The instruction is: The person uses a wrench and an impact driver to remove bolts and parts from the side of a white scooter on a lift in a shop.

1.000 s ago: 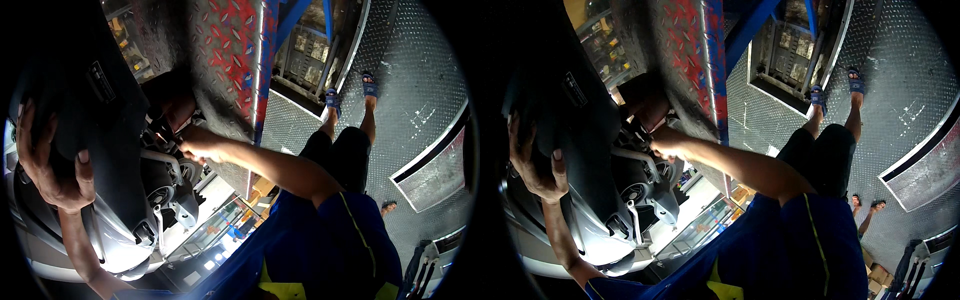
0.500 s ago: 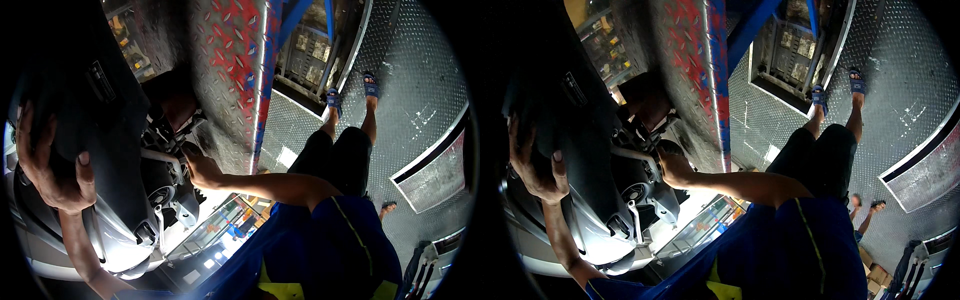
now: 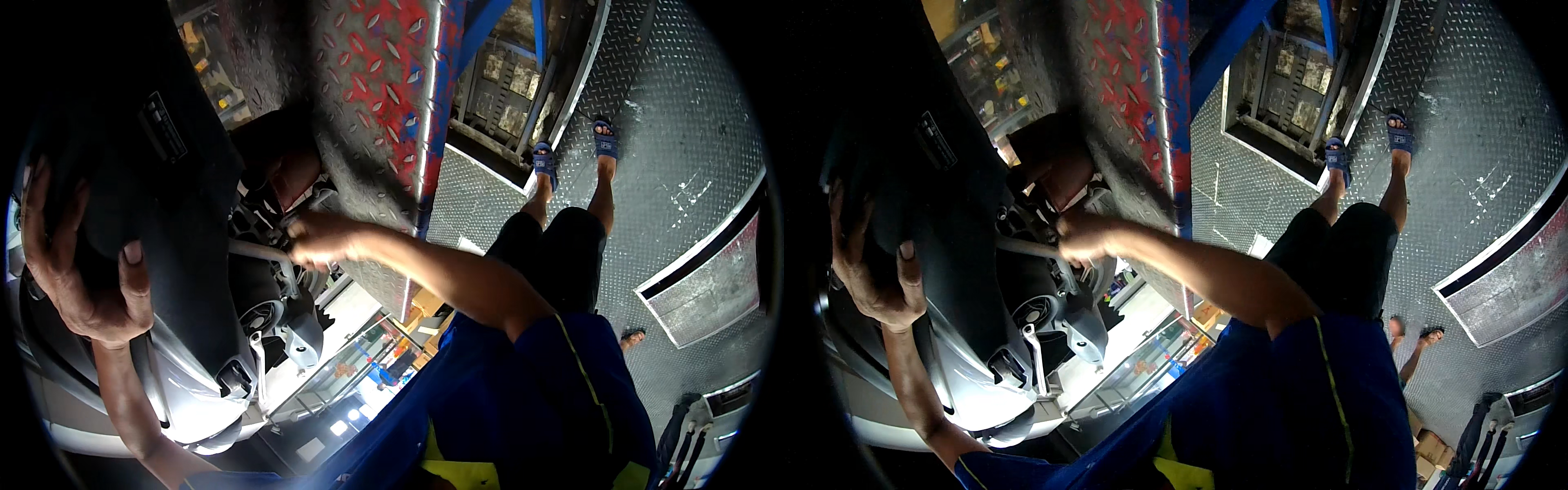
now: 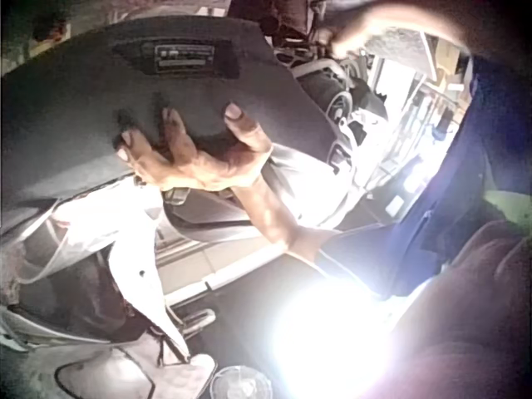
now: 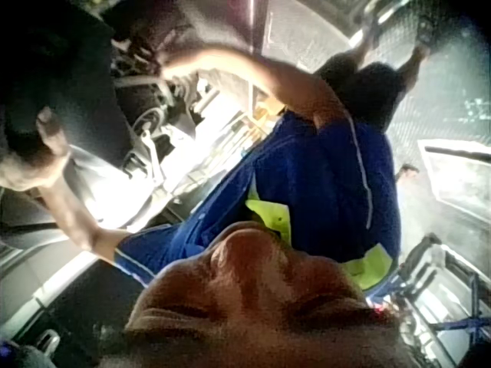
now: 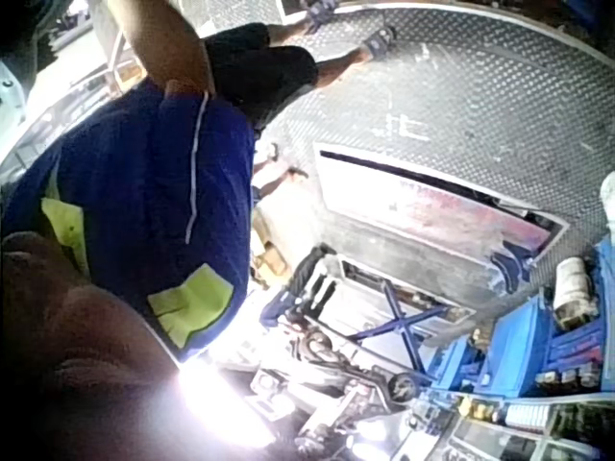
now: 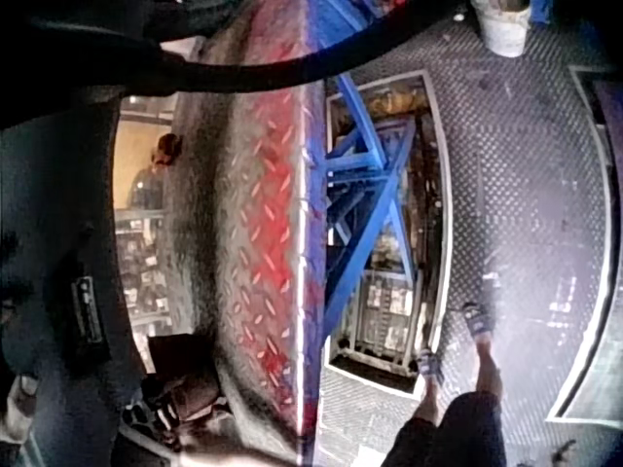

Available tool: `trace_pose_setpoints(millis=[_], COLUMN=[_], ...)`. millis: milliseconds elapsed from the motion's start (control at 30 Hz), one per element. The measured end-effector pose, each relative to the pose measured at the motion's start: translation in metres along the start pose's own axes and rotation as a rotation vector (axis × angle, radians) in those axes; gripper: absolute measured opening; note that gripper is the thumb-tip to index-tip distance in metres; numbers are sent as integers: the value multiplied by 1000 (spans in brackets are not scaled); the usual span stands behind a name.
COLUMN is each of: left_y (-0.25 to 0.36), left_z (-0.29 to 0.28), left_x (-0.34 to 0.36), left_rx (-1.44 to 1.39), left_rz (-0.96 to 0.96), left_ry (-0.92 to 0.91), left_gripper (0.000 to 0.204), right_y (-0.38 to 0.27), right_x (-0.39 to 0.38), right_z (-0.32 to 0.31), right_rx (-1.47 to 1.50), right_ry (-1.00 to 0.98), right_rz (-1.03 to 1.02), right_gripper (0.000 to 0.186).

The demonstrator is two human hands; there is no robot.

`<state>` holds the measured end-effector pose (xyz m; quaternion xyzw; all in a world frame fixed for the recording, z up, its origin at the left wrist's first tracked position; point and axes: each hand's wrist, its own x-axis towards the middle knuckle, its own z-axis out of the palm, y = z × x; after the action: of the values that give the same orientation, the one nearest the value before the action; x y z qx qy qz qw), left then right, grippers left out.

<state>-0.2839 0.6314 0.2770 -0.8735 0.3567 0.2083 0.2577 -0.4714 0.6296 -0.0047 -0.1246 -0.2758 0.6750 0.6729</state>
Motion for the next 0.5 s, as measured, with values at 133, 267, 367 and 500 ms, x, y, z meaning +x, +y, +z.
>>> trace_pose_setpoints(millis=[133, 267, 367, 500], left_y=[0, 0, -2, 2], left_z=[-2, 2, 1, -1], left_x=[8, 6, 4, 5], left_rx=[31, 25, 30, 52], left_rz=[21, 27, 23, 20], left_ry=[-1, 3, -2, -2], left_gripper=[53, 53, 52, 52], right_y=[74, 43, 35, -14], right_x=[14, -4, -13, 6], right_z=[89, 71, 40, -24], right_rx=[-540, 27, 616, 329], right_ry=[591, 495, 179, 53], right_rz=[-115, 1, 106, 113], right_gripper=[55, 40, 9, 17])
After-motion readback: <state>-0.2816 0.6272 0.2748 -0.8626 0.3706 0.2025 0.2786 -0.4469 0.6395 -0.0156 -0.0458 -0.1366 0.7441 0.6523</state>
